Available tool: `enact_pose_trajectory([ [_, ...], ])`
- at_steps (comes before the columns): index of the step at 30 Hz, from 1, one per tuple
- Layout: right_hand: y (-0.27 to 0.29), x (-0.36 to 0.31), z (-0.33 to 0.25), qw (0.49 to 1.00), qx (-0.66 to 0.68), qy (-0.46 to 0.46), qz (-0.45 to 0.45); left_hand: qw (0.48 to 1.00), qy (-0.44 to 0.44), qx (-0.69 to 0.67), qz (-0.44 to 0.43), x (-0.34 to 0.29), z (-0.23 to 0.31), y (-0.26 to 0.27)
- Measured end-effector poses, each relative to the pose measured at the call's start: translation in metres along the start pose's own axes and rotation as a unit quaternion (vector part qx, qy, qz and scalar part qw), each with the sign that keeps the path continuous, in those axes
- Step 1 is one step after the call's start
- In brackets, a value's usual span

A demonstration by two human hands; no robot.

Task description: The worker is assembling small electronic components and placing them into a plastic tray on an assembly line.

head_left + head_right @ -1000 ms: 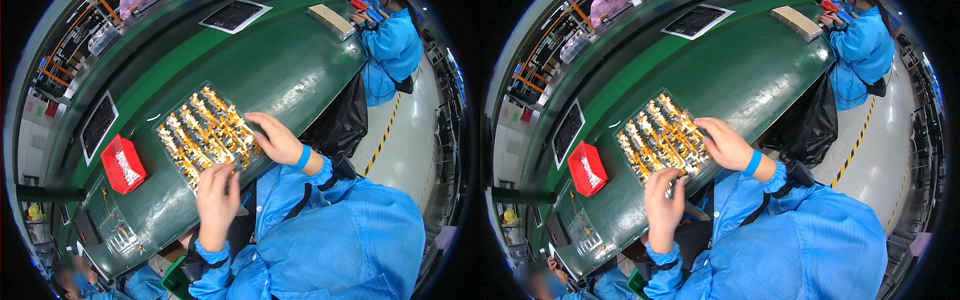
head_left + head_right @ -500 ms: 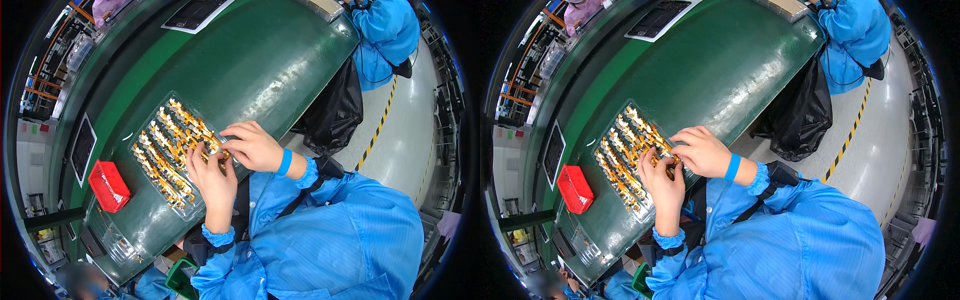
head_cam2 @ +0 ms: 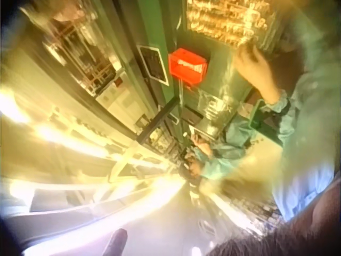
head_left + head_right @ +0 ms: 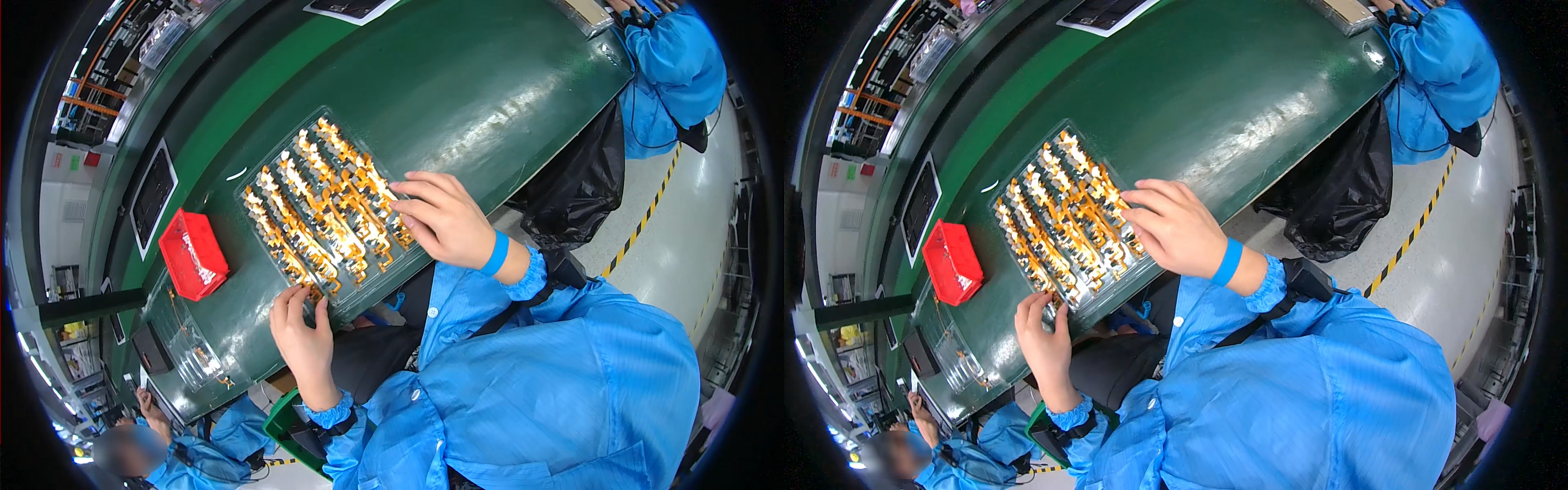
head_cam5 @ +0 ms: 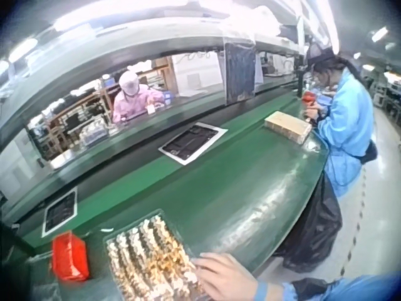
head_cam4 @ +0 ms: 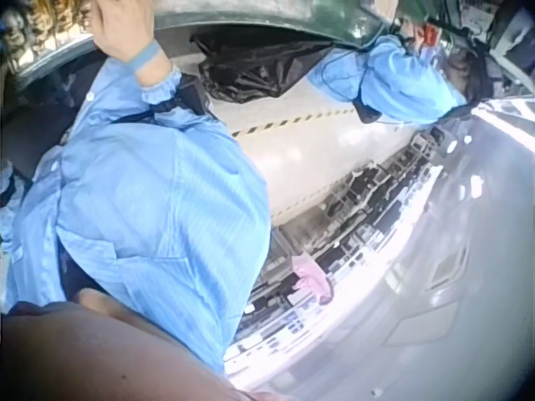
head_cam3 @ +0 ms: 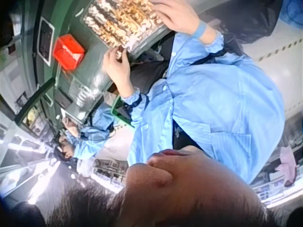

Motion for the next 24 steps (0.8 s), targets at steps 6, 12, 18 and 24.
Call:
enact_pose_trajectory([
  [6, -0.043, 0.015, -0.071, 0.983, 0.076, 0.100, -0.133, 1.000, -0.001, 0.019, -0.009, -0.002, -0.008, -0.001],
  [12, -0.088, 0.007, -0.088, 0.977, 0.025, 0.119, -0.176, 0.997, -0.050, 0.028, 0.051, -0.003, -0.013, -0.009],
  [18, -0.087, 0.009, -0.094, 0.982, 0.031, 0.114, -0.147, 0.986, 0.083, -0.083, 0.117, -0.003, -0.015, -0.014],
  [24, -0.086, 0.013, -0.091, 0.973, 0.017, 0.105, -0.203, 0.956, 0.201, -0.176, 0.119, -0.005, -0.019, -0.016],
])
Point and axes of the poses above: each hand's wrist, its own x-axis towards the middle knuckle, its own y-axis out of the back of the hand, z = x × y, the point moved 1 cm from there along x, towards the middle knuckle, and after that the axes turned 2 degrees about z, right-handed, at the moved point
